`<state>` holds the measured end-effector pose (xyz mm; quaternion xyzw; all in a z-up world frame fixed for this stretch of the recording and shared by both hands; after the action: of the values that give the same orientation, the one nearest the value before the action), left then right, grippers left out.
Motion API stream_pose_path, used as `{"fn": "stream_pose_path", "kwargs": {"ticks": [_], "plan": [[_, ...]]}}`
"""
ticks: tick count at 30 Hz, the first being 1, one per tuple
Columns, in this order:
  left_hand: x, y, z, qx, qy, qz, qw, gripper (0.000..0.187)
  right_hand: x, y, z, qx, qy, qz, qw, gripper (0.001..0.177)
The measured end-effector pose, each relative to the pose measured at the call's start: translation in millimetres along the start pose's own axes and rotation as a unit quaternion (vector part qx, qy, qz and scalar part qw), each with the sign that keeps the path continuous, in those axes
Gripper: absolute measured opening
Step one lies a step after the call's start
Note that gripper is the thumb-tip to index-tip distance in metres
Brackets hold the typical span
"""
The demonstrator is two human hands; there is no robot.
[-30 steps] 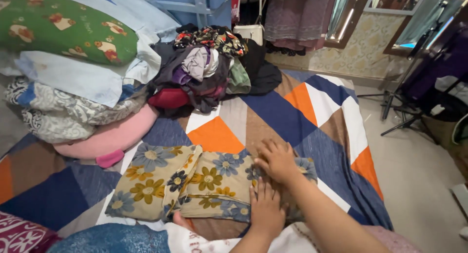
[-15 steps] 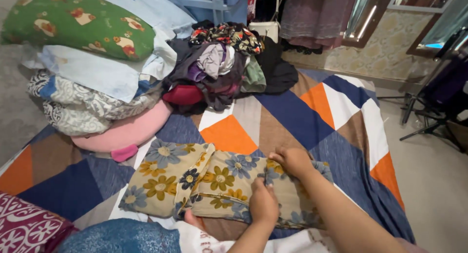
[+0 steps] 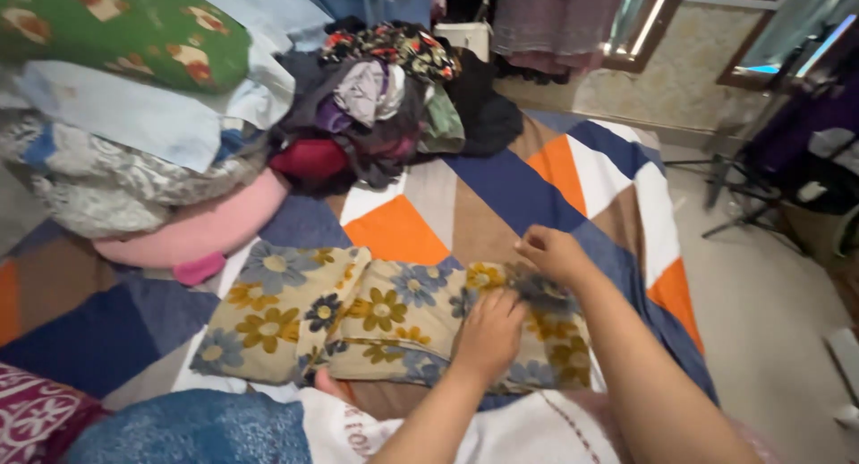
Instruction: Folding a floral-patterned cloth on a bed.
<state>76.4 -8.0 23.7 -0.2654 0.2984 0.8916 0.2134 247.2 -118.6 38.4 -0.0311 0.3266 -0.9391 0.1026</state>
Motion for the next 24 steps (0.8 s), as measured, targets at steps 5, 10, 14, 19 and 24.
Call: {"fn": "stream_pose_path", "kwargs": {"ticks": [5, 10, 14, 19, 24], "plan": [[-17.8, -34.0, -1.2, -0.075, -0.205, 0.169, 0.961, 0.084, 72.4, 59.5, -19.6, 0.047, -0.233, -0.046, 0.970, 0.048], [9.9, -62.2, 12.8, -0.099, -0.254, 0.269, 0.924, 0.124, 130.5, 100.7, -30.3, 0.026, -0.301, -0.308, 0.902, 0.112], [33.6, -60.2, 22.6, -0.101, -0.211, 0.232, 0.944, 0.110, 119.9, 121.2, -25.9, -0.127, -0.146, -0.376, 0.906, 0.108], [37.6, -62.9, 30.3, -0.077, -0.171, 0.245, 0.951, 0.101, 114.9, 141.4, -52.3, -0.253, -0.174, -0.390, 0.868, 0.065], [42.2, -132.7, 43.2, -0.116, -0.244, 0.271, 0.924, 0.092, 91.3, 176.0, -14.2, -0.372, -0.178, -0.365, 0.835, 0.031]]}}
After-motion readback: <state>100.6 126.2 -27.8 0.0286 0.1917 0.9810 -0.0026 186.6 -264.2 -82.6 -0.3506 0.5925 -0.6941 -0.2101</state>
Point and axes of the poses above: each hand's wrist, its own x-axis away from the middle knuckle, its own z-axis out of the back of the hand, y = z × x, the point moved 10 cm from there along -x, towards the middle knuckle, and after that the axes turned 2 degrees about y, right-handed, at the moved point
